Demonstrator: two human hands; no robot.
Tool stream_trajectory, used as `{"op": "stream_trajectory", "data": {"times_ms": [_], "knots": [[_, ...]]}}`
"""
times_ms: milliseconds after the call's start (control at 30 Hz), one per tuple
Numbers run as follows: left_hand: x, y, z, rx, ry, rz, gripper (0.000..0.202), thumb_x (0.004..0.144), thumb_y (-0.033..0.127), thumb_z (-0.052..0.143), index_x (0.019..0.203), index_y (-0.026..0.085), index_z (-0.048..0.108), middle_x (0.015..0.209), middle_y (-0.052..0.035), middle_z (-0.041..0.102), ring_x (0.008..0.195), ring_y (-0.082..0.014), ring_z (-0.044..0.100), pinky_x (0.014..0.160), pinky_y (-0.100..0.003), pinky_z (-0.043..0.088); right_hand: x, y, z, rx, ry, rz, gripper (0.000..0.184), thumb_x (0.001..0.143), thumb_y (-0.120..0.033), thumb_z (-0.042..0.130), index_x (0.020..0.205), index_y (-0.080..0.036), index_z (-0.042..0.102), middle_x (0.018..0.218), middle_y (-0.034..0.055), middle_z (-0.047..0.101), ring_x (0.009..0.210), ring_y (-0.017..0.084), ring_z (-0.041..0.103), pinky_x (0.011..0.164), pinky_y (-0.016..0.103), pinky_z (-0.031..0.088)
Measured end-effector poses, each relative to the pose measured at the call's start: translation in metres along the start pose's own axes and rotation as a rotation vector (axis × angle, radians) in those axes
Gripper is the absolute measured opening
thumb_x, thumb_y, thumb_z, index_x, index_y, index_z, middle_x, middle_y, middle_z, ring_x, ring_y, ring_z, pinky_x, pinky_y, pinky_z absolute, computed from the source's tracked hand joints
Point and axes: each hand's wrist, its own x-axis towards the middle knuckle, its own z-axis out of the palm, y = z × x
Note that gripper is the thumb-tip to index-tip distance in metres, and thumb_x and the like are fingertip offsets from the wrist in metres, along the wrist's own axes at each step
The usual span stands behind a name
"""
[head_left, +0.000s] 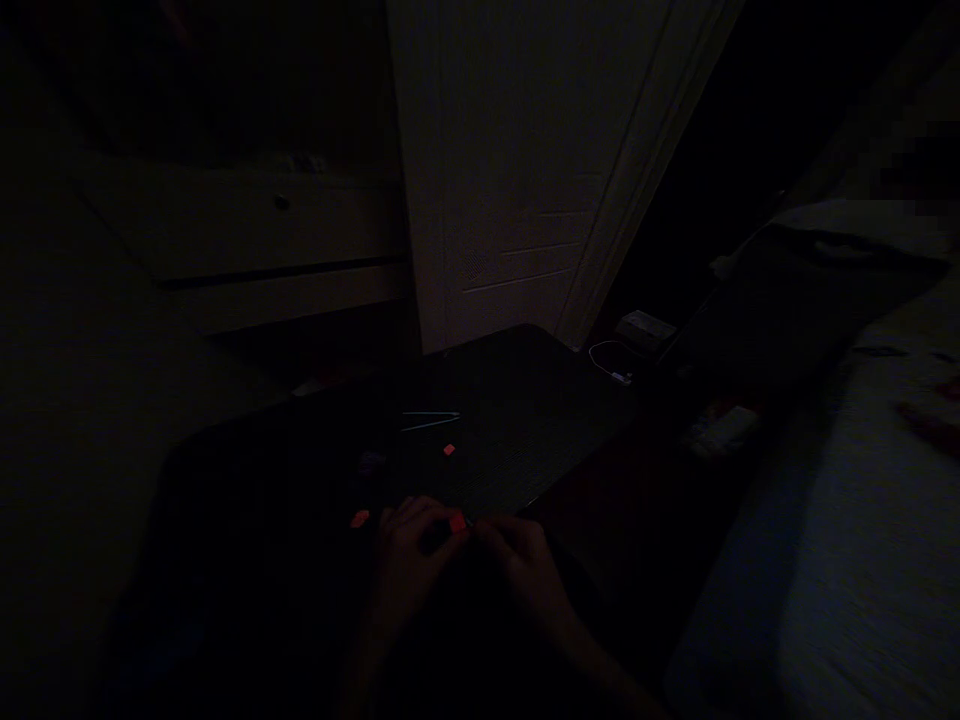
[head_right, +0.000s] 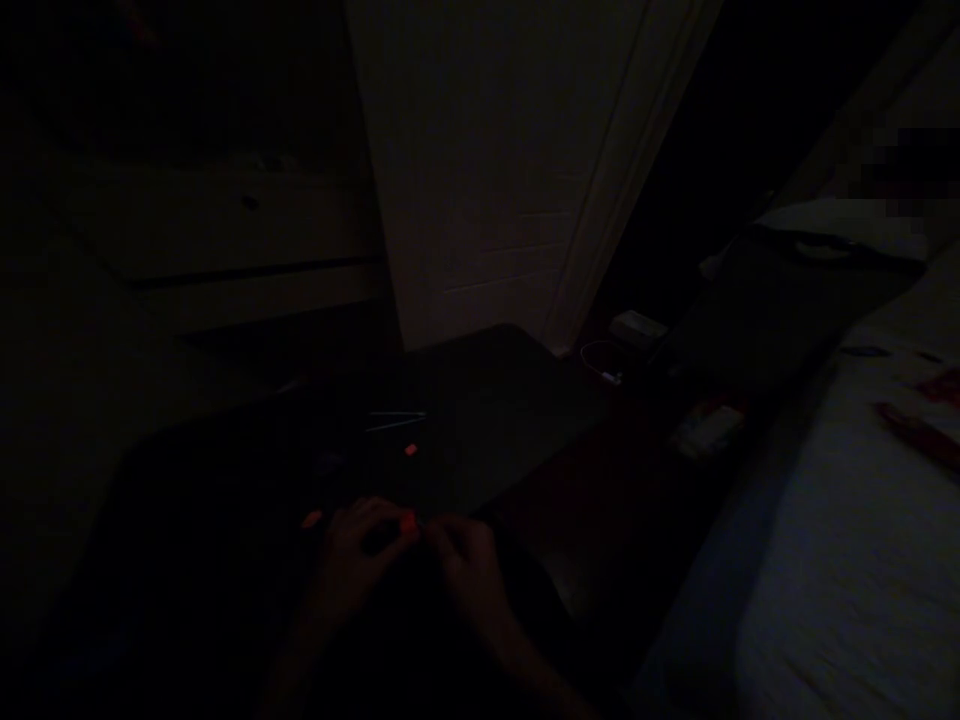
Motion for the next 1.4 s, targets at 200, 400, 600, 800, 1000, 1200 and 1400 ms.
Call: {"op": "stream_trajectory", "data": {"times_ms": [200,400,600,800,1000,1200,1400], "knots": [[-0.001,-0.001,0.0,0.032,-0.007,0.001,0.005,0.088,0.034,0.079,0.089,0.029,0.079,0.096,-0.0006,0.081,0.093,-0.0253,0.072,0.087,-0.042,0.046,0.0,-0.003,-0.003,0.02,-0.071,-0.048,0.044,0.094,-0.055,0.064,0.09,-0.017,0.086,0.084,0.0087,0.081,0.085,0.029,0.073,0.074,0.032,0.055],[0.0,0.002,-0.003,0.024,-0.025,-0.015,0.003,0.086,0.032,0.081,0.087,0.03,0.08,0.095,0.0001,0.081,0.092,-0.0255,0.073,0.087,-0.042,0.046,0.003,-0.003,-0.007,0.015,-0.067,-0.052,0.045,0.091,-0.059,0.07,0.09,-0.017,0.087,0.088,0.0089,0.082,0.089,0.03,0.074,0.08,0.035,0.057],[0.0,0.004,-0.004,0.022,-0.028,-0.007,0.006,0.088,0.036,0.078,0.091,0.031,0.08,0.097,0.0,0.081,0.094,-0.0257,0.073,0.088,-0.042,0.047,0.006,-0.005,-0.014,0.042,-0.112,-0.03,0.039,0.089,-0.054,0.073,0.085,-0.018,0.087,0.089,0.0075,0.084,0.089,0.029,0.076,0.08,0.035,0.057],[-0.002,0.003,-0.006,0.036,-0.033,0.006,0.013,0.09,0.035,0.075,0.101,0.034,0.082,0.106,-0.0012,0.084,0.098,-0.0277,0.074,0.092,-0.045,0.051,0.013,-0.011,-0.02,0.033,-0.044,-0.103,0.04,0.092,-0.056,0.07,0.094,-0.02,0.088,0.095,0.0079,0.085,0.096,0.032,0.078,0.086,0.038,0.059],[-0.007,-0.002,-0.005,0.013,0.01,-0.001,0.023,0.093,0.032,0.068,0.112,0.034,0.08,0.115,-0.0019,0.083,0.107,-0.0287,0.073,0.098,-0.047,0.052,0.015,0.001,-0.017,0.036,-0.016,-0.147,0.039,0.094,-0.056,0.07,0.1,-0.021,0.088,0.102,0.0087,0.085,0.1,0.032,0.079,0.091,0.039,0.06],[-0.006,-0.003,-0.005,-0.038,0.06,-0.053,0.024,0.094,0.031,0.062,0.112,0.031,0.078,0.111,-0.0042,0.081,0.104,-0.028,0.073,0.092,-0.044,0.056,0.012,-0.001,-0.015,-0.043,-0.054,-0.181,0.036,0.099,-0.05,0.066,0.104,-0.022,0.087,0.105,0.0073,0.085,0.099,0.031,0.08,0.091,0.037,0.06],[-0.003,-0.003,-0.005,-0.068,0.051,0.014,0.02,0.092,0.031,0.063,0.105,0.03,0.078,0.112,-0.0045,0.082,0.108,-0.0284,0.073,0.098,-0.046,0.054,0.006,0.002,-0.008,-0.097,-0.059,-0.236,0.033,0.102,-0.04,0.06,0.114,-0.023,0.085,0.111,0.0083,0.084,0.104,0.031,0.08,0.096,0.039,0.06]]}}
